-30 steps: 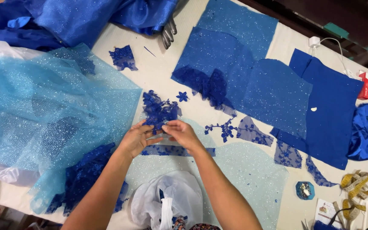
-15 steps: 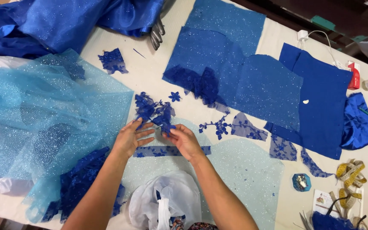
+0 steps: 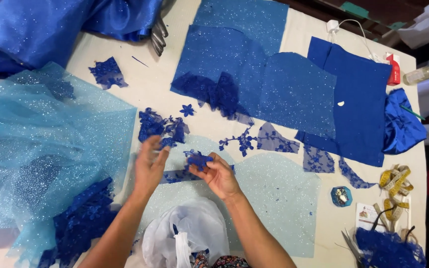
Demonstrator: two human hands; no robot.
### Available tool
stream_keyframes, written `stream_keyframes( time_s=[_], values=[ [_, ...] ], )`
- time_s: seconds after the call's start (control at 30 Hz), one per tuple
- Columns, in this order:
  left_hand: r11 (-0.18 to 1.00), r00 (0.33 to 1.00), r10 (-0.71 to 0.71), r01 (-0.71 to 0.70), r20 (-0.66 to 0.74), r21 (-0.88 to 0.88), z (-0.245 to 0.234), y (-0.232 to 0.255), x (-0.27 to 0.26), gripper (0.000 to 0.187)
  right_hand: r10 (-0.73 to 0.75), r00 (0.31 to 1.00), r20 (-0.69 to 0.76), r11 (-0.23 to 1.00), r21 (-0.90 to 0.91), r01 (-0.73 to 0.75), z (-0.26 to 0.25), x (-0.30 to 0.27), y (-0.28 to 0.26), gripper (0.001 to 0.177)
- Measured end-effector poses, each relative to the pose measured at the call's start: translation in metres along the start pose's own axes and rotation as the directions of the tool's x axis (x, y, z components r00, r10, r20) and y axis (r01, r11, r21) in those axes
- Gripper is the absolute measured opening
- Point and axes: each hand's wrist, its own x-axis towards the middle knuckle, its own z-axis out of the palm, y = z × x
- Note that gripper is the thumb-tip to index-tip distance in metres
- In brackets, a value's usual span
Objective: Arranging blue lace appliques on a work surface and then placing them into a plastic bag.
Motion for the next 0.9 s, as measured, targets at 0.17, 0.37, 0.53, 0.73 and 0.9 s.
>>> stream_keyframes(
  time_s=[0.17, 0.37, 0.53, 0.73, 0.9],
  values=[
    [0.619, 0.690, -0.334, 0.675, 0.642, -0.402, 0.035, -0.012, 0.014, 0.047, 0.010, 1.000, 0.012, 0.999, -0.046, -0.009, -0.041, 0.005, 0.001, 0.008],
    [0.617, 0.714, -0.362, 0.665, 0.599, -0.419, 0.068, -0.027, 0.040, 0.029, -0.020, 1.000, 0.021, 0.994, -0.111, 0.022, -0.082, 0.017, -0.018, 0.025],
    [0.614, 0.711, -0.348, 0.666, 0.611, -0.425, 0.087, -0.023, 0.061, 0.022, -0.088, 0.993, -0.082, 0.961, -0.268, 0.063, -0.095, 0.041, -0.038, 0.022],
    [0.552, 0.695, -0.345, 0.694, 0.631, -0.463, 0.104, -0.021, 0.086, 0.021, -0.175, 0.974, -0.145, 0.923, -0.369, 0.111, -0.080, 0.071, -0.052, 0.020],
    [0.335, 0.573, -0.415, 0.819, 0.707, -0.467, 0.111, -0.018, 0.096, 0.069, -0.207, 0.975, -0.078, 0.934, -0.313, 0.173, -0.048, 0.076, -0.063, 0.023]
  ],
)
